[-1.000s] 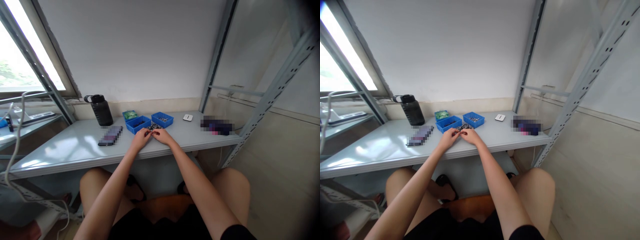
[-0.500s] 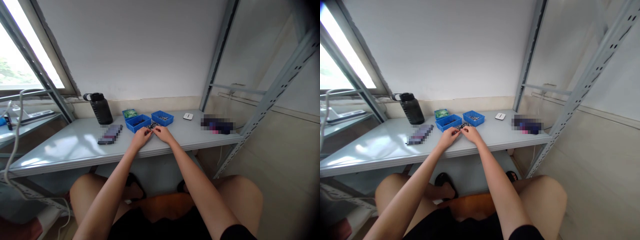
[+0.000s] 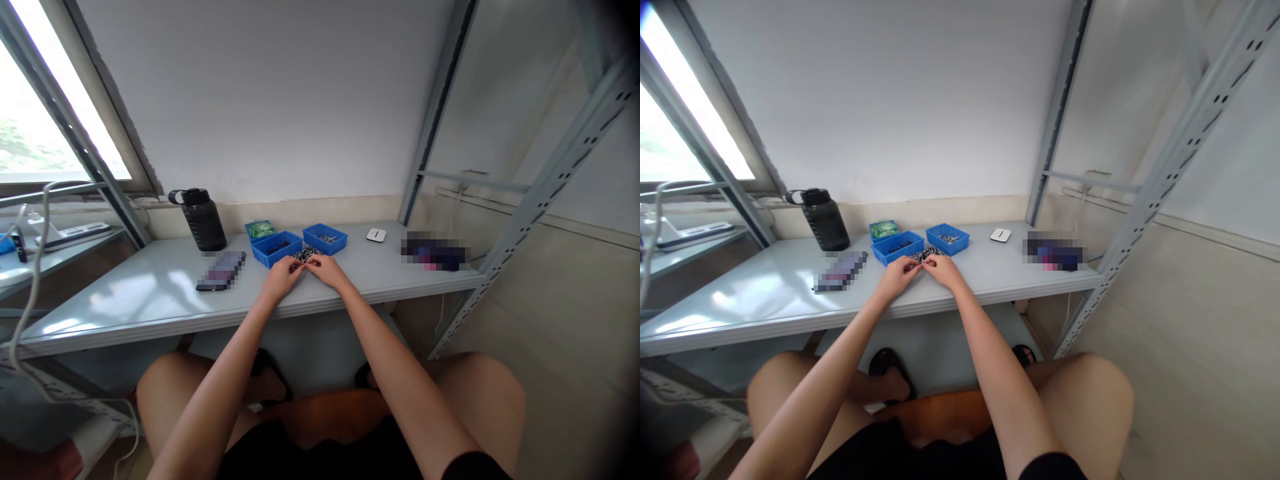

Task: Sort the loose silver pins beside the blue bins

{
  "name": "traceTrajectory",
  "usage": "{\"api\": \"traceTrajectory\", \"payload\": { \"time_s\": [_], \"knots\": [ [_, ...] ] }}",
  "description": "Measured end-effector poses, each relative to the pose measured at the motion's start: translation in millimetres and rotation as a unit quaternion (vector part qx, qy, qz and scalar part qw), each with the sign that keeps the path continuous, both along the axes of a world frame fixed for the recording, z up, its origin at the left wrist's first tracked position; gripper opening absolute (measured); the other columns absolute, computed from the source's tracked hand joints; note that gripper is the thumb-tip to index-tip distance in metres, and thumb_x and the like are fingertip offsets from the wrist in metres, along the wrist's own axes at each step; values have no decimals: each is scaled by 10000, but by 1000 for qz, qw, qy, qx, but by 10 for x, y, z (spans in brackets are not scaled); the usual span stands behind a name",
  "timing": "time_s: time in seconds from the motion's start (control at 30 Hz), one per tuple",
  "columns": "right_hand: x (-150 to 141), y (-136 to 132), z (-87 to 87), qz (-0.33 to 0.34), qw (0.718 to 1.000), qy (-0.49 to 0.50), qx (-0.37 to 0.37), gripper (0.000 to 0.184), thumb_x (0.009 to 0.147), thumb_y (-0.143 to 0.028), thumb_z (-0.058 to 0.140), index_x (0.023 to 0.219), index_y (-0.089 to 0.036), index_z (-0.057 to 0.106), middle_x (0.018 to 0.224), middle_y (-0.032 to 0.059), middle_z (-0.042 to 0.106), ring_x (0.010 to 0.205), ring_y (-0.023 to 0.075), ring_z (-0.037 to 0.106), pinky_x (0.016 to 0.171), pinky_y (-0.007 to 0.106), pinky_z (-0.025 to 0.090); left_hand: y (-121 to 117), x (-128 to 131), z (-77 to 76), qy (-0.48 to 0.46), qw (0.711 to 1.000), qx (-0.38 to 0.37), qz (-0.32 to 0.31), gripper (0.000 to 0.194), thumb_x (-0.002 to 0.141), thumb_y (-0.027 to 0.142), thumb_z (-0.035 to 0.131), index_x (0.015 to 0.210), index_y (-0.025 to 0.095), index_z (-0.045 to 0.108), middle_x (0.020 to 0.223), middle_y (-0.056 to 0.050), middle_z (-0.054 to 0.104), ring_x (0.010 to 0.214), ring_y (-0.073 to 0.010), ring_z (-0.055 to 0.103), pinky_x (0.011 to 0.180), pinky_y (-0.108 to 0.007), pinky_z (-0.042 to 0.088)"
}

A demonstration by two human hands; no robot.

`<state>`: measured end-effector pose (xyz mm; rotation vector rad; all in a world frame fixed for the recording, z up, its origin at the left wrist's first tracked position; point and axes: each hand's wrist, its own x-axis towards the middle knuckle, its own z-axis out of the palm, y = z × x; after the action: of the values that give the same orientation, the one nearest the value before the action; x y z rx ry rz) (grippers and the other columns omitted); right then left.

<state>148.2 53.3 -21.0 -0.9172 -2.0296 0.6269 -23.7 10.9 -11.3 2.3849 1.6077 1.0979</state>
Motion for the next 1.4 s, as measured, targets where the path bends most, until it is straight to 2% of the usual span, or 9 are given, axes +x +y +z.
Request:
{"api": "traceTrajectory", "payload": {
  "time_s": [0.27,0.53,0.67,0.9,1.4],
  "knots": [
    [3,-54,48,-3,1000,3,2,184,850,-275,524,821,-174,675,790,24,673,729,151,570,692,247,404,8,-12,-24,7,1000,-5,-1,204,926,331,546,950,146,629,921,-34,641,825,-158,612,777,-359,512],
    [-7,-111,80,8,1000,-10,-6,283,822,-451,600,833,-183,691,772,23,679,715,154,582,676,244,408,46,-22,-58,32,999,-20,9,219,918,346,559,963,140,618,934,-39,640,827,-160,617,764,-359,521],
    [-16,-90,63,-11,1000,-8,0,250,852,-402,567,812,-181,678,773,25,677,722,153,584,688,250,404,30,-10,-43,37,999,-25,13,218,918,346,559,943,138,620,916,-36,639,814,-157,617,756,-354,521],
    [-11,-51,42,-52,999,7,-1,190,848,-324,561,925,-177,653,749,18,653,706,156,582,692,261,416,12,-12,-37,29,999,-16,1,208,923,338,550,922,144,626,910,-33,642,828,-159,613,775,-358,513],
    [1,0,-18,-12,1000,-18,0,120,813,-243,591,880,-189,674,774,17,686,733,155,603,688,244,412,-8,-5,-16,13,1000,-3,5,212,919,344,553,927,144,624,898,-30,635,799,-153,605,753,-346,509]
  ]
}}
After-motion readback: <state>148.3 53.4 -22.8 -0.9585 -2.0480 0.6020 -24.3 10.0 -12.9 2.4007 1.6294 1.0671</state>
